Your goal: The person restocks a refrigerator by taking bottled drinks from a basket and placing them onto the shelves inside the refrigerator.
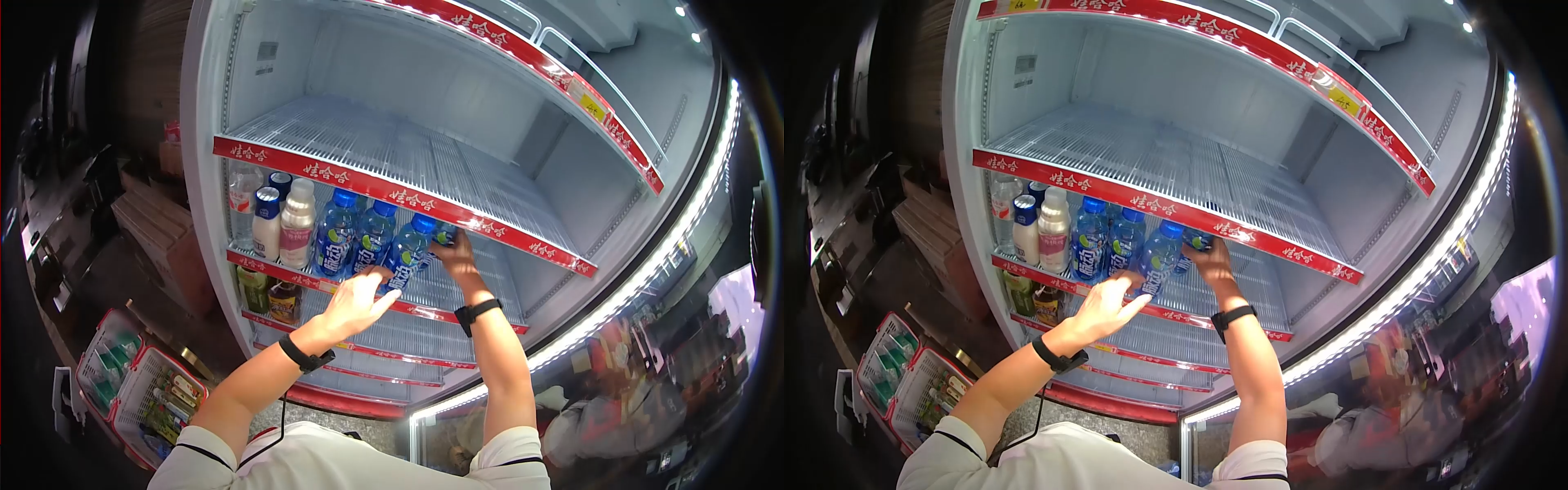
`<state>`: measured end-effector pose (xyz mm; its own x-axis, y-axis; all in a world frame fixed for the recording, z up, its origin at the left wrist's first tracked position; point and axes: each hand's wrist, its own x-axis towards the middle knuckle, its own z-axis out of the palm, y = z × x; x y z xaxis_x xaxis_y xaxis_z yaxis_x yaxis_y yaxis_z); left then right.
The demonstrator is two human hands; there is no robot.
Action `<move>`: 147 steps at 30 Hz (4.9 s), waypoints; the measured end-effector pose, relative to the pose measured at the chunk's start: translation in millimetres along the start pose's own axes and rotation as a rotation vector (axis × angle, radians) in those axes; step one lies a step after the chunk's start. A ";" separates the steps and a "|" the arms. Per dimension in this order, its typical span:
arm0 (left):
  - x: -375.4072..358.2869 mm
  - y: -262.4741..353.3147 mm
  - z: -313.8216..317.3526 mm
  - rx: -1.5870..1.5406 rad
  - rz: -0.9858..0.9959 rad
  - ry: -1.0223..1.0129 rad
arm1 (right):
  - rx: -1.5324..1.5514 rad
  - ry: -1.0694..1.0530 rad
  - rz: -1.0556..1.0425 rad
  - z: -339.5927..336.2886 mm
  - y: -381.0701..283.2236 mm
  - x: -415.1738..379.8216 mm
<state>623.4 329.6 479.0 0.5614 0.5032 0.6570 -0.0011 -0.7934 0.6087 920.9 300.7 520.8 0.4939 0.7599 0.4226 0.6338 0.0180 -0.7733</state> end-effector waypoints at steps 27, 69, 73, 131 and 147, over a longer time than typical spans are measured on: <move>-11.7 -16.2 -6.2 -0.028 -0.013 -0.041 | -0.330 -0.343 -0.365 36.7 9.8 47.0; -35.0 -39.6 -58.0 0.036 0.008 0.422 | -0.170 -0.223 -0.163 24.1 -21.7 -63.9; -89.1 -20.5 -78.6 0.050 -0.138 0.460 | 0.146 0.320 -0.371 36.8 -27.5 -93.9; -547.5 -160.6 -346.4 -0.272 -1.297 -0.007 | 0.406 -1.211 0.855 593.6 -166.7 -462.7; -757.4 -256.4 -357.1 0.514 -2.076 0.490 | 0.495 -1.036 0.979 527.4 -166.6 -439.5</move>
<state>-97.1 274.2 -15.7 -0.7189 0.4757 -0.5068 0.3588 0.8784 0.3157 284.3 306.4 214.6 -0.1701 0.7067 -0.6868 -0.0507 -0.7023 -0.7101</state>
